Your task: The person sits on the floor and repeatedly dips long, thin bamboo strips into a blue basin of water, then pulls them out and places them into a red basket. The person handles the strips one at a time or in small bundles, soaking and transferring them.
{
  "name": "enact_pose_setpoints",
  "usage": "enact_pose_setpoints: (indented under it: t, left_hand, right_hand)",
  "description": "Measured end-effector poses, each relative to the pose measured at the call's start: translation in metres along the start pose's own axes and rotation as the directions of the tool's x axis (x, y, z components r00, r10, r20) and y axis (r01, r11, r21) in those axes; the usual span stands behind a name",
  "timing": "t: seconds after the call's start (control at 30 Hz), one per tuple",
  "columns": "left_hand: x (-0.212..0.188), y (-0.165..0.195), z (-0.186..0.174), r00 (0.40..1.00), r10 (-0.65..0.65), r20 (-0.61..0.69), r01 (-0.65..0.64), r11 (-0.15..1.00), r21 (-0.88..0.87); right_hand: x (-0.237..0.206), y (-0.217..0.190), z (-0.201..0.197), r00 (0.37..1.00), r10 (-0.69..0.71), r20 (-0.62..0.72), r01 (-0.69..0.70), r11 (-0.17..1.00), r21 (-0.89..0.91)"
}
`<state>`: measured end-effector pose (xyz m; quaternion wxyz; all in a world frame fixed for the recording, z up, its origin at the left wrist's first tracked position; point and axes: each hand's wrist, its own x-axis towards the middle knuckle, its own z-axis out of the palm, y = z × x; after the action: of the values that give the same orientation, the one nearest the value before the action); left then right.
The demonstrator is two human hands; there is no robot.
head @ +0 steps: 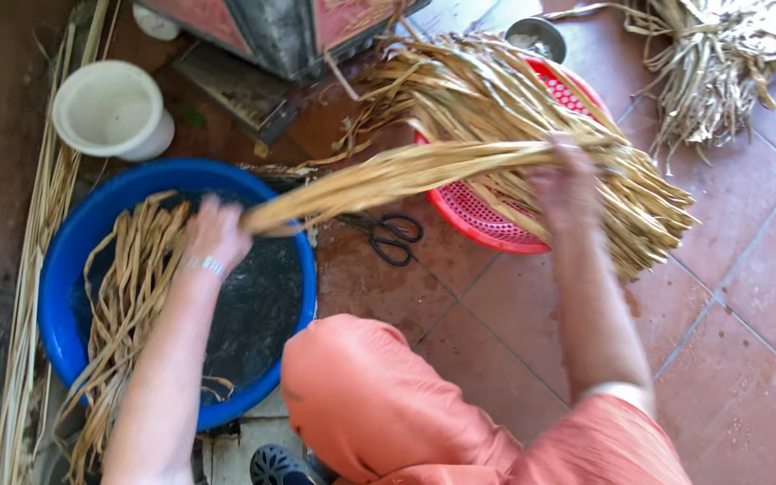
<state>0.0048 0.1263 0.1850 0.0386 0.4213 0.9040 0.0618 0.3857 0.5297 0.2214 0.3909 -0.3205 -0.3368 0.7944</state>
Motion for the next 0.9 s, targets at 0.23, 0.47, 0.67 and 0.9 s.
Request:
enact_pose_setpoints:
  t: [0.23,0.47,0.67,0.9]
  left_hand:
    - [0.082,0.19,-0.117,0.777,0.212,-0.593,-0.508,0.767,-0.391]
    - [0.007,0.189,-0.081,0.864,0.469,-0.185,-0.504,0.809,-0.301]
    - [-0.058,0.064,-0.011,0.986,0.153,0.072,-0.105,0.888,-0.447]
    - [-0.124,-0.041,0.057,0.971,-0.11,0.214,0.225,0.73,-0.646]
  right_hand:
    - [-0.03,-0.086,-0.158,0.941,-0.204,-0.272,0.279,0.921,0.274]
    - [-0.037,-0.056,-0.208,0.921,0.004,-0.388,0.149,0.919,0.364]
    - [-0.076,-0.074,-0.191,0.943,-0.176,-0.283,0.192,0.981,0.028]
    - [-0.097,-0.095,-0.231,0.774,-0.332,-0.539,0.245,0.942,-0.228]
